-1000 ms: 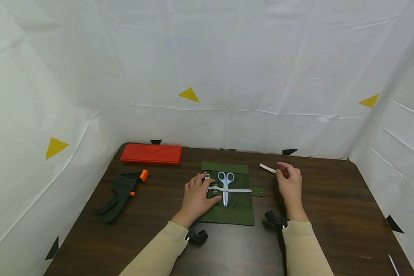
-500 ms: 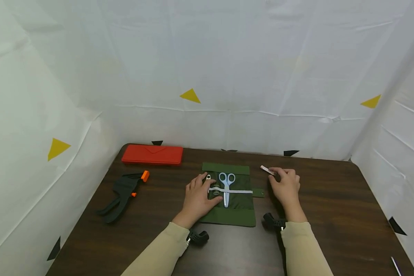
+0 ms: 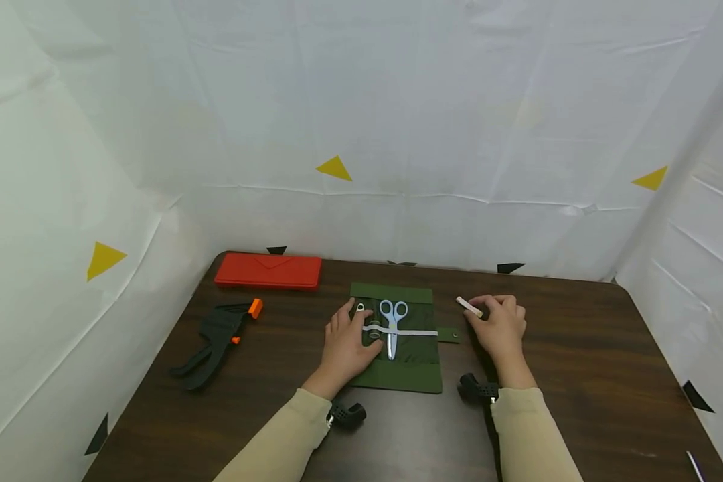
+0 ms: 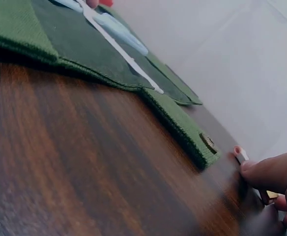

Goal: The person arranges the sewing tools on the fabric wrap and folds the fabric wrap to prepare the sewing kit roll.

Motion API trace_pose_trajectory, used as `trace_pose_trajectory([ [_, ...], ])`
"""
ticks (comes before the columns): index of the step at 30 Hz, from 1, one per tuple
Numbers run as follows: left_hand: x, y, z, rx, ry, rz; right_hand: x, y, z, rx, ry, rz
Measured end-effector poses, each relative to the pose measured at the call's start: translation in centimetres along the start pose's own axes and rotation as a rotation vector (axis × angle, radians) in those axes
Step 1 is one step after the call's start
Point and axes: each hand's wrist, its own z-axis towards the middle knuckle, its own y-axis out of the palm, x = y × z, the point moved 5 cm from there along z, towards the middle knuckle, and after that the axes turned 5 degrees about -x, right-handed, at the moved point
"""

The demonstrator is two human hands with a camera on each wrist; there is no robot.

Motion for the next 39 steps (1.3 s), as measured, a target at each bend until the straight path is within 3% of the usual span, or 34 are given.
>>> trace_pose_trajectory([
  [5,0.1,-0.2,-0.1,-0.004,0.009,-0.027,-0.1,0.2,0.0,-0.004,-0.008,0.001],
  [10,0.6,-0.5,-0.1,-0.004,0.020,-0.122,-0.2,0.1,0.1,-0.007,-0.033,0.036],
  [14,2.0,-1.0,0.1,0.012,0.091,-0.169,-0.2,0.0,0.1,0.002,-0.049,0.121],
  [17,3.3,-1.0,0.3,0.025,0.181,-0.171,-0.2,0.0,0.2,0.031,-0.059,0.184],
  [19,4.2,-1.0,0.2,0.032,0.225,-0.161,-0.4,0.0,0.2,0.029,-0.082,0.298],
  [25,6.0,0.2,0.6,0.024,0.268,-0.034,-2.3,0.2,-0.1,-0.082,-0.151,0.887],
  [28,6.3,0.9,1.1,0.040,0.277,0.018,-3.4,0.5,-0.5,-0.111,-0.187,1.013],
  [32,6.1,1.4,1.4,0.063,0.257,0.072,-5.0,1.7,-1.1,-0.173,-0.210,0.999],
  [39,5.4,2.4,1.5,0.050,0.214,0.202,-6.7,4.3,-1.8,-0.349,-0.266,0.704],
])
